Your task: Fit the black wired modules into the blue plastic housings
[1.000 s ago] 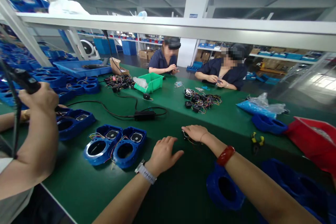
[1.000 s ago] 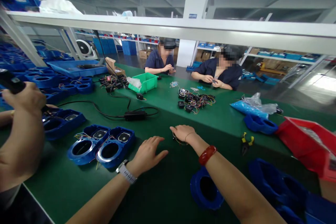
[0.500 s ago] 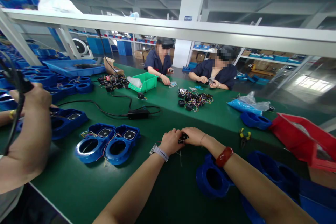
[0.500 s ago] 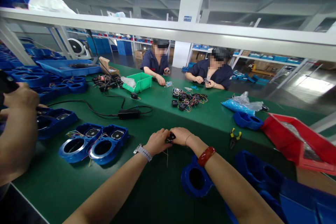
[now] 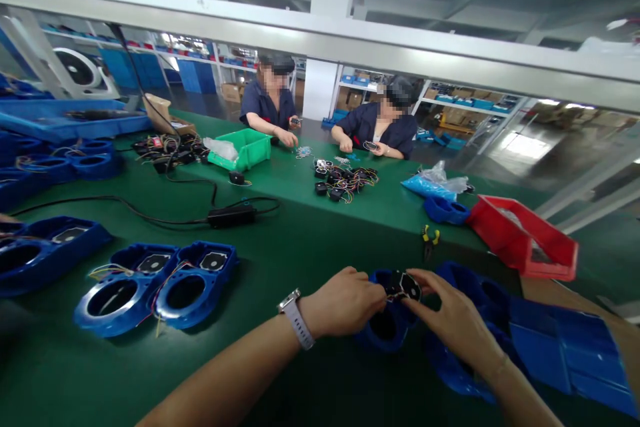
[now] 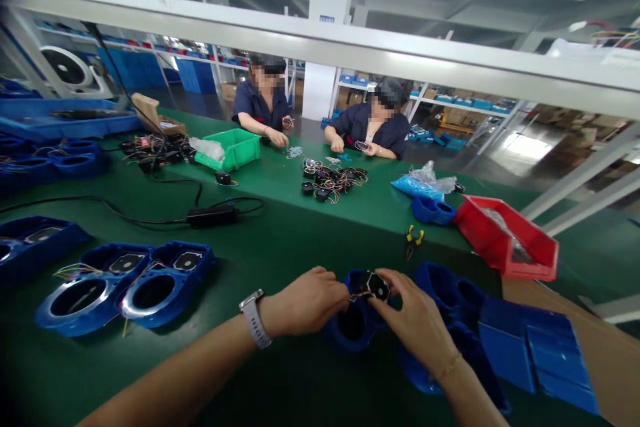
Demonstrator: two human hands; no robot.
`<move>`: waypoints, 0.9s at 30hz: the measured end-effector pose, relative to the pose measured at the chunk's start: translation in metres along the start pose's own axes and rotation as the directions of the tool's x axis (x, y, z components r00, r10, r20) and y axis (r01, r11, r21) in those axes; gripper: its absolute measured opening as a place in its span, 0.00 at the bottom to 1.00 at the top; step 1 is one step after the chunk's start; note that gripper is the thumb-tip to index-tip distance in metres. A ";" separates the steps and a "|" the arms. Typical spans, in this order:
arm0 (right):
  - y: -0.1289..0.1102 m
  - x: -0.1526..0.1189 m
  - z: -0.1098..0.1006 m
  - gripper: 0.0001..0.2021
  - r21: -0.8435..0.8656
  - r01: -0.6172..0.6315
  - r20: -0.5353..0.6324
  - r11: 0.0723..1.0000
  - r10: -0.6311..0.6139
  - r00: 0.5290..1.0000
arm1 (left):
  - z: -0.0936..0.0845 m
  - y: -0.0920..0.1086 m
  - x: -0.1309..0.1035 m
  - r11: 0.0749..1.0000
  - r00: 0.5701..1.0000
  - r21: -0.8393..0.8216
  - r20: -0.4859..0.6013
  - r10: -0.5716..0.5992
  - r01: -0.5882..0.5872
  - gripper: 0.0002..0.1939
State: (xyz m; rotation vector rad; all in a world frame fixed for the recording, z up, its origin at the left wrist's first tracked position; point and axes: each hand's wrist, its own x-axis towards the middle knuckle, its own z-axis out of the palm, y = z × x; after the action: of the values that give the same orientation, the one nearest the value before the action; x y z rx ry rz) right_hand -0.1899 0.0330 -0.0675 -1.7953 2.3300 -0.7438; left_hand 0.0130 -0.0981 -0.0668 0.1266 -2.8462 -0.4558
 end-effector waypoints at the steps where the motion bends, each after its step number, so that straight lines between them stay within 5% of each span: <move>1: 0.004 -0.012 0.007 0.19 0.022 -0.020 -0.011 1.000 0.020 1.000 | 0.008 0.001 -0.001 0.998 0.997 -0.022 -0.032 0.065 -0.066 0.08; 8: 0.022 -0.039 0.044 0.20 -0.061 -0.028 -0.156 0.998 0.018 0.988 | 0.064 -0.002 -0.010 0.972 0.977 -0.133 -0.111 0.182 -0.196 0.10; 11: 0.021 -0.034 0.041 0.20 -0.204 -0.047 -0.083 0.978 0.031 0.996 | 0.079 0.002 -0.012 0.976 0.978 -0.126 -0.137 0.158 -0.175 0.10; 15: 0.014 -0.030 0.033 0.19 -0.335 -0.033 0.082 0.942 0.064 0.995 | 0.089 0.007 -0.015 0.981 0.979 -0.111 -0.150 0.141 -0.158 0.10; 20: 0.011 -0.039 0.037 0.19 -0.417 0.018 0.130 0.909 0.040 0.991 | 0.082 0.014 -0.011 0.986 0.983 -0.100 -0.142 0.116 -0.131 0.10; 25: 0.004 -0.047 0.048 0.20 -0.336 -0.025 0.120 0.941 0.069 0.990 | 0.074 0.026 0.003 0.979 0.982 -0.139 -0.137 0.130 -0.149 0.45; 27: 0.004 -0.051 0.045 0.20 -0.251 0.017 0.165 0.968 0.026 0.986 | 0.071 0.029 0.003 0.983 0.992 -0.145 -0.073 0.099 -0.109 0.50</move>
State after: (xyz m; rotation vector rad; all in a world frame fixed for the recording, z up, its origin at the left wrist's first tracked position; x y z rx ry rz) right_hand -0.1612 0.0669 -0.1194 -1.8643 2.4039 -0.2912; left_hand -0.0099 -0.0495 -0.1225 -0.0347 -2.7275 -0.6271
